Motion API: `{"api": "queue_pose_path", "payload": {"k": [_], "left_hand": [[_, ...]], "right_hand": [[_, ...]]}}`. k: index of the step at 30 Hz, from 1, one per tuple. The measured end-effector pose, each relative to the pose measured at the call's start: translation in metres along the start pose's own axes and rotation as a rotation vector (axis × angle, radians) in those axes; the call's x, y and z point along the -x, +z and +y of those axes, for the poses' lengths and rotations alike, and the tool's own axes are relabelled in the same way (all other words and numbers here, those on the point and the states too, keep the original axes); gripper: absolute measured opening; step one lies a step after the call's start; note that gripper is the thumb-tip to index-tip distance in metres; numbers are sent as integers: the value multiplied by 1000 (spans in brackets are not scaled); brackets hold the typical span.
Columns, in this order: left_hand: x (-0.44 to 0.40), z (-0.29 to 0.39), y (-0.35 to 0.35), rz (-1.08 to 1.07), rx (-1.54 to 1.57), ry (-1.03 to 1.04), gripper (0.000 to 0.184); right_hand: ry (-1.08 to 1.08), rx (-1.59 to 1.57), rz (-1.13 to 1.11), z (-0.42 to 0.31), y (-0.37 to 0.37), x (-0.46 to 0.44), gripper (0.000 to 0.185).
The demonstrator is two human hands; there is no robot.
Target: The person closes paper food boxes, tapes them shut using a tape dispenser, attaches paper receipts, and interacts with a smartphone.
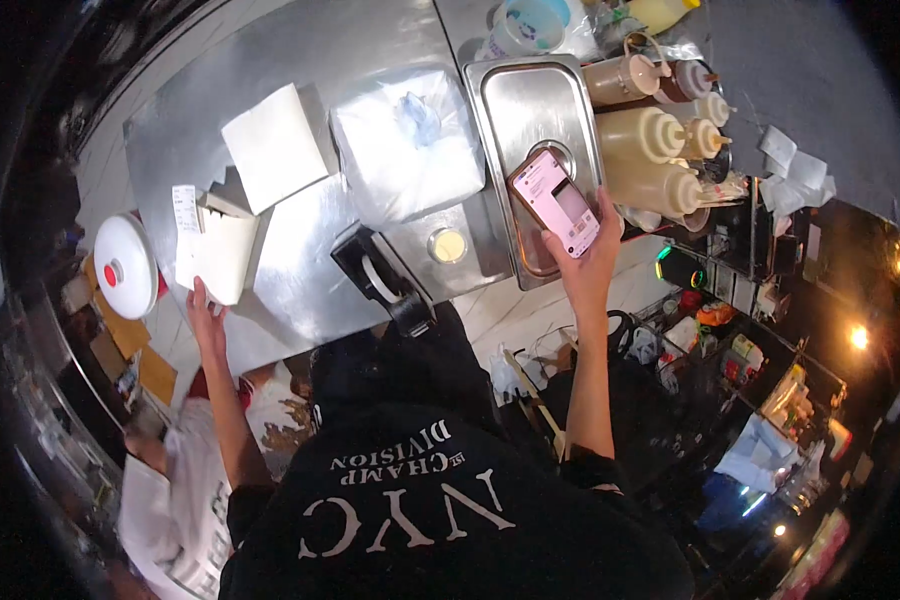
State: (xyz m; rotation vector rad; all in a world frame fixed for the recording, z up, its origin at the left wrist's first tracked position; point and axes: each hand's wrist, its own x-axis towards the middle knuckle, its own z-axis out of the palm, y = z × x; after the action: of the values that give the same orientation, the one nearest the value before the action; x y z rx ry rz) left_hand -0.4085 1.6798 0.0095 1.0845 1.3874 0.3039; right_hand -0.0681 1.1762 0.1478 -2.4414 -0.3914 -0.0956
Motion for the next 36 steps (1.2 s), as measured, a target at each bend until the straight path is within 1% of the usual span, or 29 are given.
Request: {"api": "queue_pose_path", "payload": {"k": [2,3,5,8,11,14,18,22,25,28,32,36], "left_hand": [[14,-2,9,-57,8,-17,78],[21,-2,16,-65,52,-7,69],[23,-4,22,-23,56,-18,67],[27,0,26,-12,43,-7,64],[30,1,27,-17,26,-13,62],[27,1,31,-1,16,-34,60],[27,2,30,0,12,-28,57],[27,3,32,2,13,-35,57],[26,2,31,14,25,-32,56],[27,2,32,-5,26,-28,57],[14,-5,23,25,4,-53,60],[14,-6,23,-1,21,-36,59]], "right_hand": [[10,100,-155,3,-12,-1,83],[28,111,-171,5,-14,-2,85],[67,139,-203,5,-16,0,91],[86,116,-158,-12,-18,7,86],[-75,173,-117,-18,-7,-1,70],[-144,162,-127,-21,4,-17,54],[-176,157,-97,-17,14,-33,54],[-214,264,-142,-16,13,-37,54],[-133,49,5,-19,2,-31,51],[-109,50,31,-7,-1,-22,50],[-52,40,11,3,-3,-13,46],[-53,40,-31,12,-10,-4,35]]}}
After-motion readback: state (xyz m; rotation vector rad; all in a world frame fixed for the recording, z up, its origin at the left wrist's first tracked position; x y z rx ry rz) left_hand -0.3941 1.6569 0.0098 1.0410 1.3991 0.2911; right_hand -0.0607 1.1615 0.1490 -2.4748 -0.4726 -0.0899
